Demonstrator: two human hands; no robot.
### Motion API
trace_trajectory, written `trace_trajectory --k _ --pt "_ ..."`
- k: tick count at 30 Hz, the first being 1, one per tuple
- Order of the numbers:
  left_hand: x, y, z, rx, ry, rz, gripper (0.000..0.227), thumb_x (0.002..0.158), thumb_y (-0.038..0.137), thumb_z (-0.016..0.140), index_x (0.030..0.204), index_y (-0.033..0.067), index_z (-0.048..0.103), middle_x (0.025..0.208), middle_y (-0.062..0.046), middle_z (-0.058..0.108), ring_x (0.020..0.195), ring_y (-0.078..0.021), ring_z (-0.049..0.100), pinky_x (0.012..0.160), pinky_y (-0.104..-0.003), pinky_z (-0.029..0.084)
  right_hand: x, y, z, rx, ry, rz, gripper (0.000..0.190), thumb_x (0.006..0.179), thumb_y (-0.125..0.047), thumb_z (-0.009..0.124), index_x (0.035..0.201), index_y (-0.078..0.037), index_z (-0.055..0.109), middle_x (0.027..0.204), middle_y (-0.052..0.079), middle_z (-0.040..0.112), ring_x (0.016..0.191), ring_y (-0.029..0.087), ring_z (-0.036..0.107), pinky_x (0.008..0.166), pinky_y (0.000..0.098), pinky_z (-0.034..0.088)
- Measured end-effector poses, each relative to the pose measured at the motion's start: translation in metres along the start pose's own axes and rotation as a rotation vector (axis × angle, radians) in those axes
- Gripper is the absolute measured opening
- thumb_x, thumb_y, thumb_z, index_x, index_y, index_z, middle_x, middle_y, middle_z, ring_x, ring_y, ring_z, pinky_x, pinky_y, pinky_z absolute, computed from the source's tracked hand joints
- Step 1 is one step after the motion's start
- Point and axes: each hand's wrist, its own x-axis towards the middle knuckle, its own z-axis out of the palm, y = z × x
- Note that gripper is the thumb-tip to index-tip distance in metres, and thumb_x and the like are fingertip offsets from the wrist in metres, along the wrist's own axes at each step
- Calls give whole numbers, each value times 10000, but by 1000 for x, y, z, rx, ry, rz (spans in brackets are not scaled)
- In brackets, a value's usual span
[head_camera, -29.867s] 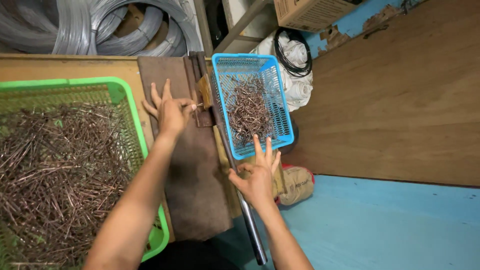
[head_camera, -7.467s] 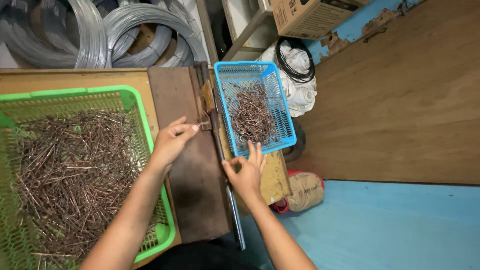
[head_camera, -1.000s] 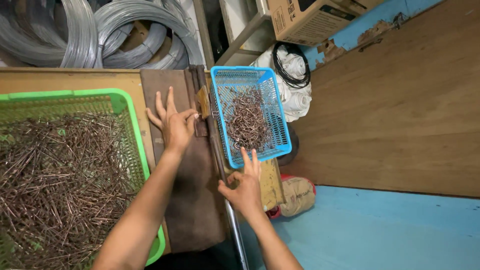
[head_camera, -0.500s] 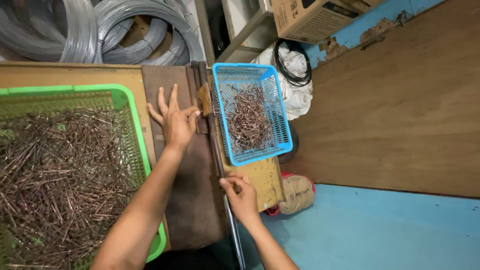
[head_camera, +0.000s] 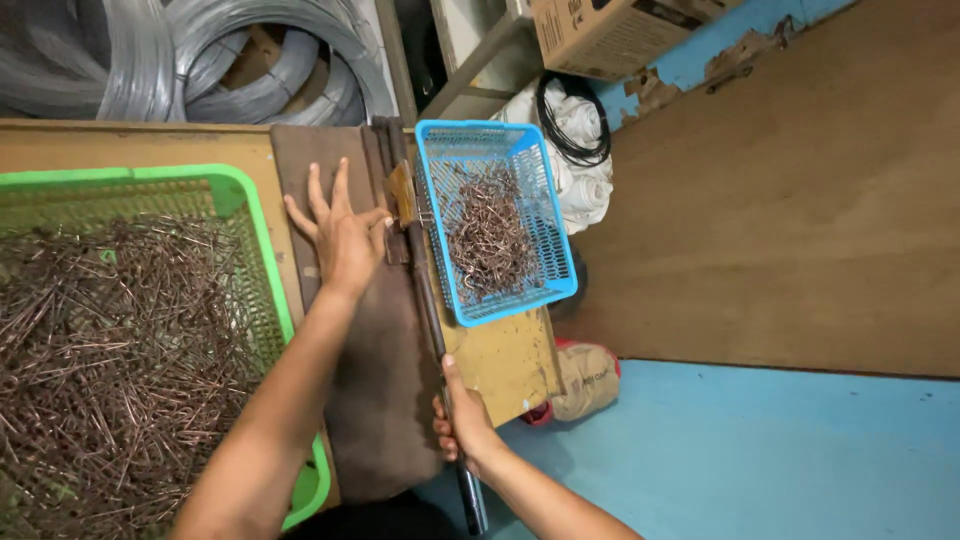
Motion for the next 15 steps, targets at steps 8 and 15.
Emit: trace_trajectory --k 8,15 --pt "8 -5 -6 33 -54 201 90 851 214 748 894 242 822 1716 -125 257 1546 -484 142 1174 -763 71 -2 0 6 -69 82 -109 736 894 -812 403 643 -121 377 468 45 323 312 153 304 288 292 250" --pt "16 1 6 99 -32 186 25 841 280 781 842 259 795 1681 -80 361 1532 -433 204 1191 -712 126 21 6 12 -189 179 -229 757 958 -737 365 559 -94 387 425 89 364 273 225 396 252 337 296"
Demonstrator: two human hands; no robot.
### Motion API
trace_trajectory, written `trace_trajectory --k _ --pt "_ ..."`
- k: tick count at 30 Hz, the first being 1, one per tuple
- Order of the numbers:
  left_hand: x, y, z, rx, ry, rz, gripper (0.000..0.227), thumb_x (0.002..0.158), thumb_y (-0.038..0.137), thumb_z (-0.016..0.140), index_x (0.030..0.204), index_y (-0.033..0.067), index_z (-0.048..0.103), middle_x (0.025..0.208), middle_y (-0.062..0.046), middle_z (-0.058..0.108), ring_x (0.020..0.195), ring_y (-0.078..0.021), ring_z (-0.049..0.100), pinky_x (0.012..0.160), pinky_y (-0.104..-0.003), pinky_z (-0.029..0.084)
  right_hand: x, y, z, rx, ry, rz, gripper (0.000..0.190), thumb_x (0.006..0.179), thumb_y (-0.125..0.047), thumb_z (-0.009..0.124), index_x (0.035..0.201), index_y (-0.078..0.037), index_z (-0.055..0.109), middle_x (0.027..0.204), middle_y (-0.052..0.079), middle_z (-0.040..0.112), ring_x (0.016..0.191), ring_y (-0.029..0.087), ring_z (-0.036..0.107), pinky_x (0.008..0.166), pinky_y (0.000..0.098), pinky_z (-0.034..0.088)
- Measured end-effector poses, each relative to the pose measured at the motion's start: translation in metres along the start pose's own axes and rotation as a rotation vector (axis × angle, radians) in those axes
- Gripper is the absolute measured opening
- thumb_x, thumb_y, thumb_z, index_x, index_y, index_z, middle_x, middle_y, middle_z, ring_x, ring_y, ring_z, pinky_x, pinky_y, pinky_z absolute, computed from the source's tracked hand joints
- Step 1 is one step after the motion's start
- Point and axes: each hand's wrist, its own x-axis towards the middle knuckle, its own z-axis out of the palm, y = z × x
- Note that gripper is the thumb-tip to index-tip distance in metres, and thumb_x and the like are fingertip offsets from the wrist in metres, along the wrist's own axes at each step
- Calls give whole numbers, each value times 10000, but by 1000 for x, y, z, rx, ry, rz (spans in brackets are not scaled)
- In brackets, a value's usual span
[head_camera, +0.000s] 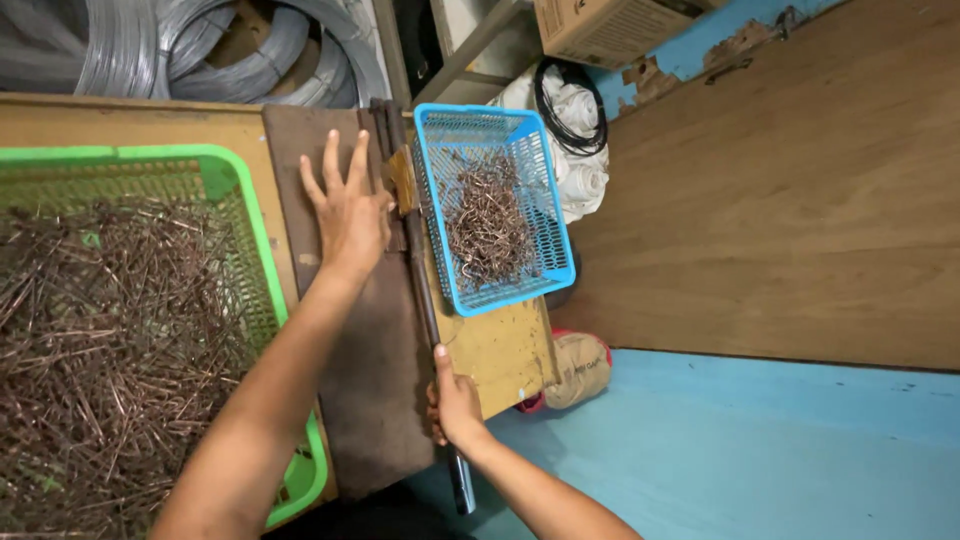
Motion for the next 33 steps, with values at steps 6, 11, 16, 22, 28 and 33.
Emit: trace_trajectory --k 6,11,16,22,28,33 --pt "-5 -3 10 65 -33 -10 93 850 297 742 892 227 787 1682 -55 359 1541 -409 193 1200 -696 133 7 10 0 -14 12 -16 758 963 -723 416 531 -100 397 415 93 370 266 222 398 239 342 295" --pt "0 7 -5 82 -28 -20 125 843 234 752 928 149 784 1634 -85 423 1519 -423 226 1185 -703 158 47 35 5 -166 62 -129 775 979 -702 330 462 -130 413 422 55 422 328 206 454 337 350 325" --pt "-4 15 -8 8 -34 -22 86 715 185 817 790 182 776 1608 -82 450 1501 -423 271 1180 -704 180 55 47 1 -222 76 -225 756 1000 -650 309 447 -151 433 394 38 441 351 186 508 405 355 404" --pt "-3 15 -6 4 -13 -77 46 781 178 780 821 200 776 1629 -78 423 1523 -411 226 1197 -689 129 53 43 3 -90 35 -235 761 1007 -639 357 449 -126 429 363 64 403 275 201 446 291 329 321" --pt "-8 16 -5 25 -16 -74 67 773 167 784 834 193 791 1614 -105 435 1511 -426 230 1195 -685 140 45 40 1 -195 39 -282 765 1015 -629 333 424 -149 403 379 36 401 337 193 484 403 345 375" --pt "-5 15 -1 58 -31 -85 49 754 202 798 784 231 772 1610 -95 445 1516 -411 238 1200 -672 145 36 30 2 -109 12 -222 770 1003 -657 335 446 -128 382 367 73 381 264 221 434 287 330 301"
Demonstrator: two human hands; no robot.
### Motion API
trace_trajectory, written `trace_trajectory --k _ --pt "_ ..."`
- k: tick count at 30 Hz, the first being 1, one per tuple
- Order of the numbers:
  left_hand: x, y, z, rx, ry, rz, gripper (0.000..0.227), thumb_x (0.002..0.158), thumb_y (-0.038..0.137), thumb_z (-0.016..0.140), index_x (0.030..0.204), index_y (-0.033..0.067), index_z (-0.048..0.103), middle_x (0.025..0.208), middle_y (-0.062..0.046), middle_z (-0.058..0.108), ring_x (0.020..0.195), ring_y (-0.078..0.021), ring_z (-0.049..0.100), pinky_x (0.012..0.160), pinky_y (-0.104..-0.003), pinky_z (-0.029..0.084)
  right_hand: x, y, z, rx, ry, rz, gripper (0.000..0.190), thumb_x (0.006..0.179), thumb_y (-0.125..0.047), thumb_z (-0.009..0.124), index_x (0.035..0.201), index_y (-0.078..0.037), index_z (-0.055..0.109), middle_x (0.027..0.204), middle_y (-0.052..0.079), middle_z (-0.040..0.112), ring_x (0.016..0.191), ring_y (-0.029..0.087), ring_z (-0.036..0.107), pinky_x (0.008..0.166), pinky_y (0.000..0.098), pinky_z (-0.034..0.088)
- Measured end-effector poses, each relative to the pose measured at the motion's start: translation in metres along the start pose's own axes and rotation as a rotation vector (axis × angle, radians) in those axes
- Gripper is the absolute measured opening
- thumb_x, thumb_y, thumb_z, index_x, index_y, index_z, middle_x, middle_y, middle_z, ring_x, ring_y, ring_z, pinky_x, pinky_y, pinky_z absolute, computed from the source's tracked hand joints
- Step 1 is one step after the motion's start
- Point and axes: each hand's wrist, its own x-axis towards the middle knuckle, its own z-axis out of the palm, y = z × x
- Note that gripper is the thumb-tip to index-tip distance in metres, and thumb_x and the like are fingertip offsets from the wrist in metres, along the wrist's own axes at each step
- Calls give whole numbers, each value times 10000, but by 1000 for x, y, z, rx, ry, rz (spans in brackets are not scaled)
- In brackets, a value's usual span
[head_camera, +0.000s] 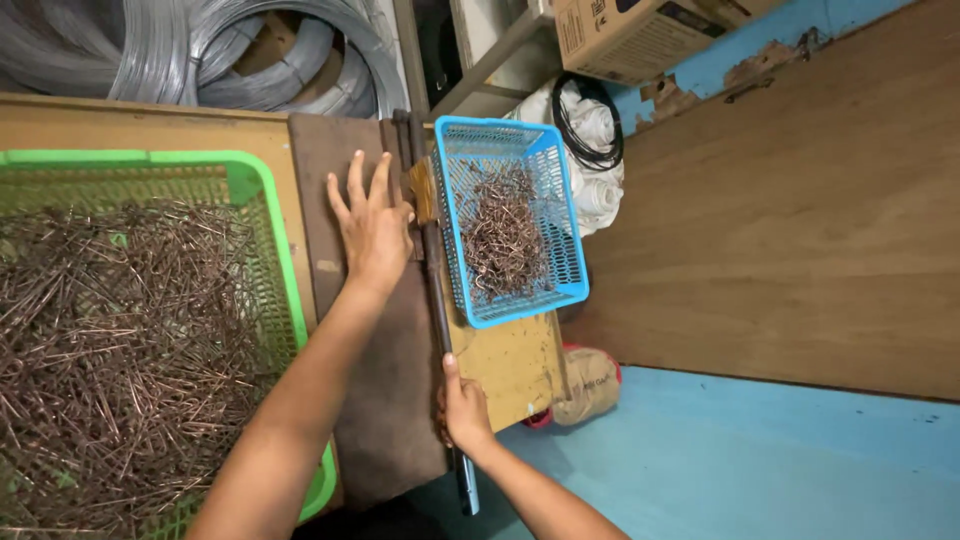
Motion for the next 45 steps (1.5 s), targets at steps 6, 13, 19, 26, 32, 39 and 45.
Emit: trace_trajectory --k 6,13,19,26,32,39,45 --pt "0 -1 3 17 -15 -25 51 790 240 782 834 260 798 1609 -65 450 1511 -388 248 1207 -648 153 6 8 -2 -69 4 -73 787 1003 -651 327 405 -144 409 373 33 406 358 164 461 435 316 369" --pt "-1 -3 7 52 22 -29 99 809 260 779 900 254 816 1592 -77 475 1509 -387 259 1207 -647 147 22 15 -5 -219 249 -446 321 999 -444 567 864 -153 538 704 37 563 683 222 576 707 389 454" --pt "-4 -3 6 -9 -78 -115 75 839 222 803 907 245 826 1595 -105 491 1547 -428 217 1200 -663 125 35 -8 -22 -502 313 -429 368 797 -477 786 736 -205 546 715 51 643 781 331 702 671 442 535" --pt "-10 -21 20 -88 -56 -173 86 830 293 821 915 303 819 1556 -100 519 1531 -443 244 1188 -661 147 12 -47 -37 -407 379 -831 302 674 -261 868 617 -110 614 1270 113 624 1205 408 560 982 511 418" --pt "-16 -23 26 -209 -68 -199 81 861 290 808 939 311 814 1560 -96 500 1522 -446 247 1178 -645 194 -17 -86 -57 -336 329 -787 269 684 -224 849 604 -62 650 1474 183 535 1434 493 368 1152 662 214" --pt "-12 -33 39 -289 -110 -225 60 877 295 809 929 325 806 1578 -64 466 1529 -426 238 1184 -612 245 -12 -95 -70 -328 277 -710 264 683 -267 840 562 -127 652 1513 138 523 1484 440 333 1186 669 145" --pt "-3 -18 17 -167 -115 -131 46 846 270 823 888 288 821 1605 -85 457 1542 -432 205 1201 -600 215 -15 -98 -76 -377 259 -712 283 661 -287 839 573 -107 640 1508 117 531 1475 433 350 1174 672 189"
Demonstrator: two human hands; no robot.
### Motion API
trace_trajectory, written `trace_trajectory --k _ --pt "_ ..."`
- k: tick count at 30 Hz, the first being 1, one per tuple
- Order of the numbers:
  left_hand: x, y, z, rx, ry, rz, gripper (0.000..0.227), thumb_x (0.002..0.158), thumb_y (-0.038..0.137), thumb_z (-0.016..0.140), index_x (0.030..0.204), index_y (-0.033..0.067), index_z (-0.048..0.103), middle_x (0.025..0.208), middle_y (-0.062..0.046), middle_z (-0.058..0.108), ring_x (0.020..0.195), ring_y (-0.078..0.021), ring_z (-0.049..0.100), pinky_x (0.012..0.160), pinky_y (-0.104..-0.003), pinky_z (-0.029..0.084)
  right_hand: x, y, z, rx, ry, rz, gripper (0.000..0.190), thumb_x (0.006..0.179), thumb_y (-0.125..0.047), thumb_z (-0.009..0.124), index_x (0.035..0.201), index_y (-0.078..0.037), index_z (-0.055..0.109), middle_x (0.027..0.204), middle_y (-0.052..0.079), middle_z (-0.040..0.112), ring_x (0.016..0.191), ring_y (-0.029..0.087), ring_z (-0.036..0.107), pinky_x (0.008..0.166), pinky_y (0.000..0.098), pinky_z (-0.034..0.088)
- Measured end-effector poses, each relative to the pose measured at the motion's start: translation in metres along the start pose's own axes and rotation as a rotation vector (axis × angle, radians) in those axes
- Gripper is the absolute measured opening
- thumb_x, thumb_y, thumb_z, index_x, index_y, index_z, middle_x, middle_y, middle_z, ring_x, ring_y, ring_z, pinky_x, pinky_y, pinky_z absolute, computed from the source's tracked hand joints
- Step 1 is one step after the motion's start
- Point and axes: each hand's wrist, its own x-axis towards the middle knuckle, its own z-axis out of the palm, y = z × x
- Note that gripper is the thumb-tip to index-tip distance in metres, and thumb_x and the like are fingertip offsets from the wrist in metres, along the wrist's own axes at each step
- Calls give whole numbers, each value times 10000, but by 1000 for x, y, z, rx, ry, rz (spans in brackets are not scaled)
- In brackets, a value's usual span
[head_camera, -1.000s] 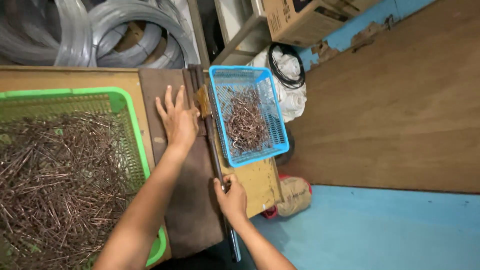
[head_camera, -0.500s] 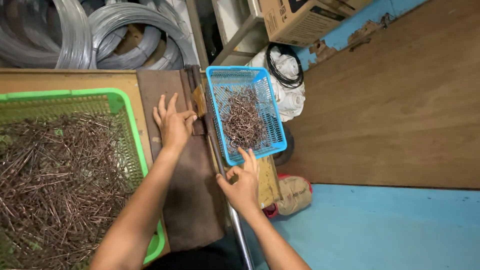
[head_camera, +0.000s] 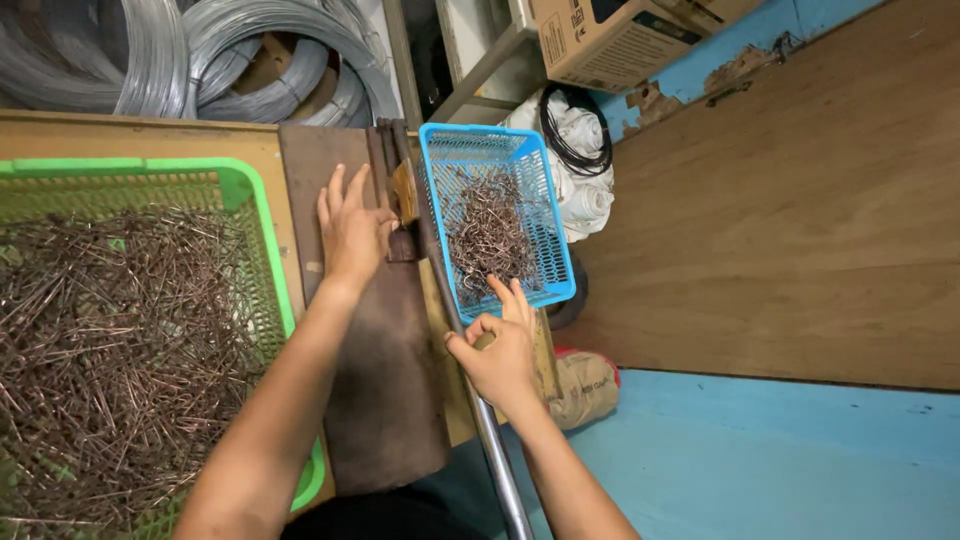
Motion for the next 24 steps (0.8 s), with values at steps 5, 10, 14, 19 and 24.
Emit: trace_trajectory --k 5,10,14,19,24 --pt "-11 -6 0 -47 -24 -29 71 843 280 827 913 296 823 1610 -104 445 1532 -454 213 1192 -627 227 2 1 0 -7 -16 13 268 662 -289 828 581 -106 650 1506 108 537 1478 424 351 1180 671 187" --pt "-33 5 -11 -115 -58 -92 61 883 276 798 936 280 828 1606 -127 440 1518 -471 233 1179 -638 238 2 5 2 0 -15 11 258 663 -290 825 578 -118 653 1513 97 530 1483 417 345 1177 674 182" --pt "-60 -21 12 -98 -160 -104 88 865 338 776 934 311 822 1529 -110 522 1450 -432 393 1131 -597 359 -2 13 9 -62 -7 14 255 677 -302 835 590 -129 668 1524 99 521 1489 405 332 1185 665 145" --pt "-77 -27 -10 -218 -278 -148 109 819 317 758 877 276 841 1356 -172 666 1222 -477 621 1057 -547 477 -10 38 36 -153 2 -2 259 682 -361 837 624 -158 688 1570 74 465 1515 368 286 1196 640 121" --pt "-74 -15 -44 -467 -263 -237 154 794 355 794 927 293 840 1372 -147 666 1235 -477 602 1087 -541 444 -21 44 64 -198 16 -45 252 721 -327 832 663 -121 698 1649 168 317 1532 440 184 1171 690 114"
